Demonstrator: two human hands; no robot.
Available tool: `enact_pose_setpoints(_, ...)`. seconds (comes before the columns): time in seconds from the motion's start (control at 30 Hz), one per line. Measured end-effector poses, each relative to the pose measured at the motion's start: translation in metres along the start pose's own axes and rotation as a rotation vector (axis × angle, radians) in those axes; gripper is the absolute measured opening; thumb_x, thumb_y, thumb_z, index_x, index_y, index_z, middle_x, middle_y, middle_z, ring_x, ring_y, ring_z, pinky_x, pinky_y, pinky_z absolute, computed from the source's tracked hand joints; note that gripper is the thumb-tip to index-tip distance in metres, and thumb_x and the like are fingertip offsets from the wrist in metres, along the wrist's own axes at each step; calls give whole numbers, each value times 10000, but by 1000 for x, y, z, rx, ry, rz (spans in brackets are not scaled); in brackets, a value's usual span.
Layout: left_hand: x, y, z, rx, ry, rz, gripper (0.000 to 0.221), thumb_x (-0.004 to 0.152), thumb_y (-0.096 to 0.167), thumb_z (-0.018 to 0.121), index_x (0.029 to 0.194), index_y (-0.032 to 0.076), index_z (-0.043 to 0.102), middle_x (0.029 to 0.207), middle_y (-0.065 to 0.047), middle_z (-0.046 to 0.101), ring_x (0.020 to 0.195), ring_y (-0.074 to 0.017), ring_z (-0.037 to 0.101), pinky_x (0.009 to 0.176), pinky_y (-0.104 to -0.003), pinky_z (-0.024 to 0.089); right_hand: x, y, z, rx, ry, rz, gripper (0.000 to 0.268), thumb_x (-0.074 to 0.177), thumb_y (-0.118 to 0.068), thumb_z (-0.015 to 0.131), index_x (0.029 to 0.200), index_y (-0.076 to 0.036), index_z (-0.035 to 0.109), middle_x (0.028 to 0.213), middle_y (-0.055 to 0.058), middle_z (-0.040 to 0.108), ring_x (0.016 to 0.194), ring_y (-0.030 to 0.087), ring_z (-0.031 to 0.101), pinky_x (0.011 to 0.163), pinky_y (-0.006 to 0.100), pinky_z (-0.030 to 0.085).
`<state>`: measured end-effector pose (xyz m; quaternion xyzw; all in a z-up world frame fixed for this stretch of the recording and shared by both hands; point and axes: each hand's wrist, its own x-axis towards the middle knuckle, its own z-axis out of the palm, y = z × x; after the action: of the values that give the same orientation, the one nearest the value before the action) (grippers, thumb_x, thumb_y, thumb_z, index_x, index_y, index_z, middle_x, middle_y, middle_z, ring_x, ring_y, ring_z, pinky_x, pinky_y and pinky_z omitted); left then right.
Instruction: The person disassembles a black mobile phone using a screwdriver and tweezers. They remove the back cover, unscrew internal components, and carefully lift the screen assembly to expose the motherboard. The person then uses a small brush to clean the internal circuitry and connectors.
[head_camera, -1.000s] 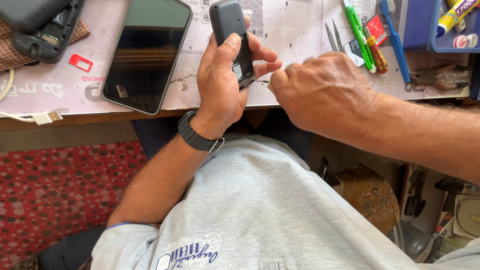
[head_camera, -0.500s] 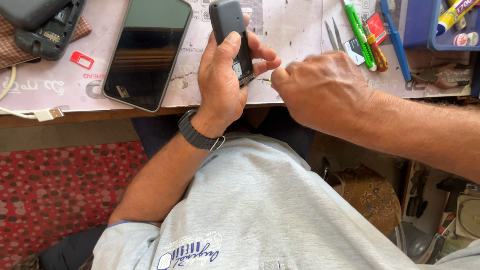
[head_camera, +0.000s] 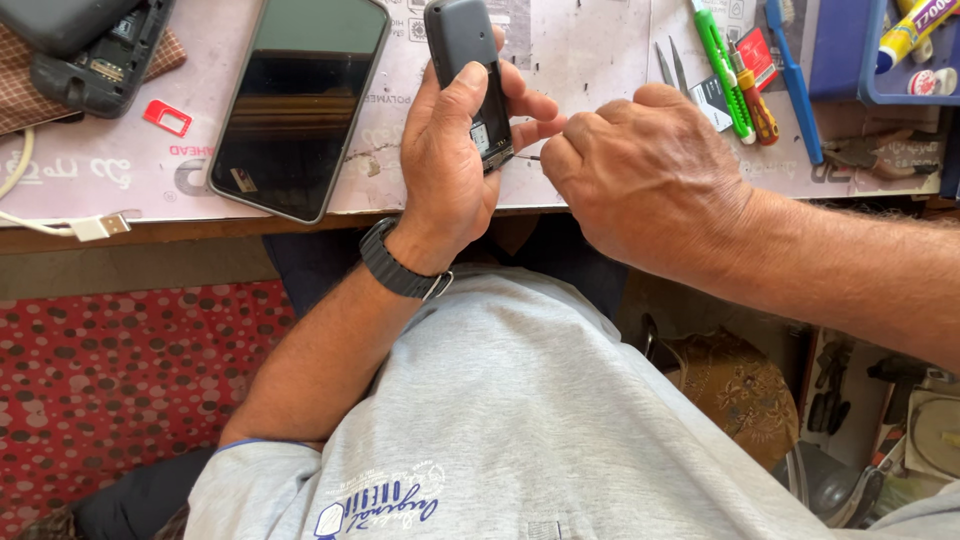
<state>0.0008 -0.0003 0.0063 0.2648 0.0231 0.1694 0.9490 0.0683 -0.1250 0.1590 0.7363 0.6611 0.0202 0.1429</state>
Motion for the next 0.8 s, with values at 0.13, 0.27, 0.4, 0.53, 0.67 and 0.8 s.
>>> enact_pose_setpoints(0.13, -1, -1, -1, 11, 18, -10, 400, 1113, 258, 432, 1431, 15, 446, 1101, -95, 618, 1051, -255, 712, 970, -522, 650, 0, 0, 2, -35, -139, 46, 141, 978, -161, 632, 886, -58, 654, 693, 28, 648, 620, 152, 682, 543, 339, 522)
enact_pose_setpoints(0.27, 0, -2, -2, -4, 5, 0, 401, 1122, 265, 442, 1434, 13, 448, 1096, -102, 625, 1046, -262, 714, 967, -525, 658, 2, 0, 4, 43, -290, 92, 155, 982, -177, 630, 871, -70, 640, 676, 28, 634, 595, 143, 671, 542, 330, 520)
enact_pose_setpoints(0.4, 0, -2, -2, 26, 11, 1, 412, 1115, 273, 448, 1435, 13, 447, 1093, -101, 630, 1044, -270, 727, 962, -511, 664, -2, -1, -4, -77, 14, -64, 60, 855, -116, 671, 852, -64, 643, 707, 20, 650, 655, 167, 685, 583, 355, 540)
enact_pose_setpoints(0.53, -1, -1, -2, 8, 16, -7, 415, 1114, 273, 447, 1438, 12, 446, 1097, -104, 627, 1043, -270, 724, 945, -505, 646, 0, 1, 0, -144, -115, 15, 87, 953, -130, 647, 906, -57, 649, 672, 1, 620, 610, 131, 659, 532, 316, 506)
enact_pose_setpoints(0.67, 0, -2, -2, -20, 12, -13, 416, 1115, 267, 447, 1443, 10, 441, 1107, -104, 617, 1053, -264, 713, 975, -532, 653, -2, 1, 2, -27, -117, 23, 81, 908, -138, 658, 857, -83, 627, 684, 8, 625, 636, 151, 670, 595, 353, 518)
enact_pose_setpoints(0.8, 0, -3, -2, -15, 21, -15, 427, 1119, 262, 438, 1460, 6, 433, 1112, -108, 611, 1063, -263, 706, 978, -530, 642, -3, -2, -1, -155, -24, -51, 71, 867, -136, 673, 839, -80, 639, 658, -5, 630, 613, 142, 668, 554, 335, 502)
